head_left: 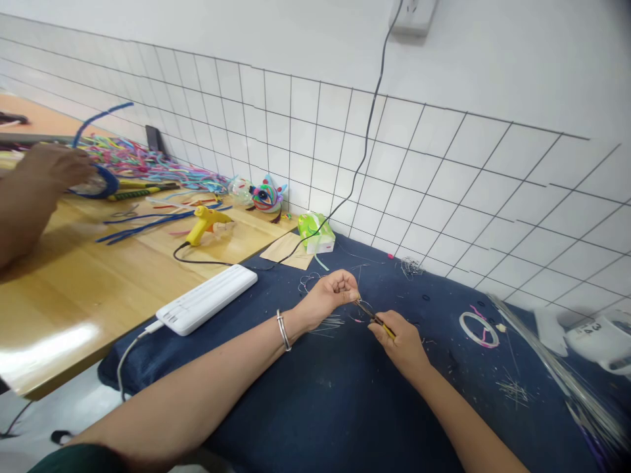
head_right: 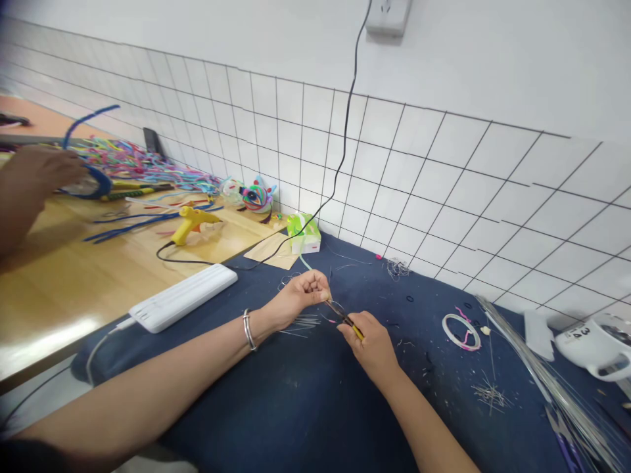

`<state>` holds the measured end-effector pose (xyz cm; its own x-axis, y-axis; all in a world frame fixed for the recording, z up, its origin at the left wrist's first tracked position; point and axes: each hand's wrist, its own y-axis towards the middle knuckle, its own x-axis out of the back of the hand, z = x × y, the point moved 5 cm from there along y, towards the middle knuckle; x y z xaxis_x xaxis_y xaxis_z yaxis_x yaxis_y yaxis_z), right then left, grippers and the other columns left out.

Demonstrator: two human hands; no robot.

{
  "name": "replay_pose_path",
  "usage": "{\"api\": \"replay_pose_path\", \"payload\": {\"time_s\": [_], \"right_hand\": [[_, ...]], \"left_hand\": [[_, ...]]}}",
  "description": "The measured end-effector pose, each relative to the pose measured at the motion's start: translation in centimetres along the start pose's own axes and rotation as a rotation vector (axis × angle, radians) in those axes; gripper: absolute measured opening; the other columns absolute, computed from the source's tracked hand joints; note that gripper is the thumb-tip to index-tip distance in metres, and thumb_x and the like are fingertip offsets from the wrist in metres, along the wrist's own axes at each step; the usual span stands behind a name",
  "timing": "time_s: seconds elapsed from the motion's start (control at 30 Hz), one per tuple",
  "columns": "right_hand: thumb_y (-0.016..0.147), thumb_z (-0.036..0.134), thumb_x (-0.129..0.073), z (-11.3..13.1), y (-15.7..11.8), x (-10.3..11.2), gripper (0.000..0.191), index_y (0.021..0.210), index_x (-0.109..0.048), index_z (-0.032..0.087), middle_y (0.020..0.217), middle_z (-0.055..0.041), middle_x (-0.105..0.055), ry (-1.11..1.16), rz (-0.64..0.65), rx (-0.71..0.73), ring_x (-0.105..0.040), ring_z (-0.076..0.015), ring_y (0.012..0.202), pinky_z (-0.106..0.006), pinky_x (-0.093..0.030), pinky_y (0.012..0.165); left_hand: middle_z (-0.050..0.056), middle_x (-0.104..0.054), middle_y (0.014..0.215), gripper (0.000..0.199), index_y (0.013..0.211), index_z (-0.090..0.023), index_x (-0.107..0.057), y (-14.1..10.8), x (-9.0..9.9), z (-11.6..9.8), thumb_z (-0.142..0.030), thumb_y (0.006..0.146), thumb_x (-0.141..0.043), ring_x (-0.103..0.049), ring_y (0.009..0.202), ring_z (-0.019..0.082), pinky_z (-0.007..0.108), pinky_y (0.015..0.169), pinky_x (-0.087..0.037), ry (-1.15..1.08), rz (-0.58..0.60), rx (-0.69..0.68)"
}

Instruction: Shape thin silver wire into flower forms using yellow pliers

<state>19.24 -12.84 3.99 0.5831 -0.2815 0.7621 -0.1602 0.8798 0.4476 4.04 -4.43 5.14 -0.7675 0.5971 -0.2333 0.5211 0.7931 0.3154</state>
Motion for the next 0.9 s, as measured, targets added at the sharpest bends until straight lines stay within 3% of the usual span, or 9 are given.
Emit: {"api": "replay_pose_path", "payload": {"time_s": [0.2,0.6,0.9], "right_hand": [[0.084,0.042,-0.044,0.1,0.2,-0.1,0.028,0.085,-0.061,0.02,0.075,0.0001,-0.058,0.146,0.062,-0.117,-0.054,-0.0141,0.069,-0.023,-0.042,0.062],[0.082,0.05,-0.044,-0.1,-0.2,-0.6,0.036,0.082,-0.061,0.018,0.063,0.0032,-0.045,0.448,0.309,-0.383,-0.039,-0.0074,0.053,-0.02,-0.031,0.05],[0.081,0.049,-0.048,0.3,-0.6,-1.0,0.035,0.081,-0.059,0.016,0.062,0.0031,-0.042,0.709,0.387,-0.531,-0.033,-0.0054,0.049,-0.018,-0.024,0.043]], "left_hand": [[0.0,-0.054,0.073,0.016,0.082,-0.014,-0.051,0.0,0.0,-0.6,-0.021,0.073,-0.063,-0.051,0.069,0.011,0.023,0.067,-0.04,0.02,0.022,-0.032],[-0.001,-0.053,0.071,0.015,0.081,-0.013,-0.052,0.0,0.3,-1.1,-0.024,0.075,-0.061,-0.047,0.063,0.008,0.02,0.06,-0.035,0.164,0.121,-0.024],[-0.002,-0.051,0.067,0.017,0.079,-0.013,-0.053,0.0,0.4,-1.4,-0.026,0.074,-0.062,-0.043,0.06,0.007,0.02,0.057,-0.033,0.205,0.174,-0.012]]}}
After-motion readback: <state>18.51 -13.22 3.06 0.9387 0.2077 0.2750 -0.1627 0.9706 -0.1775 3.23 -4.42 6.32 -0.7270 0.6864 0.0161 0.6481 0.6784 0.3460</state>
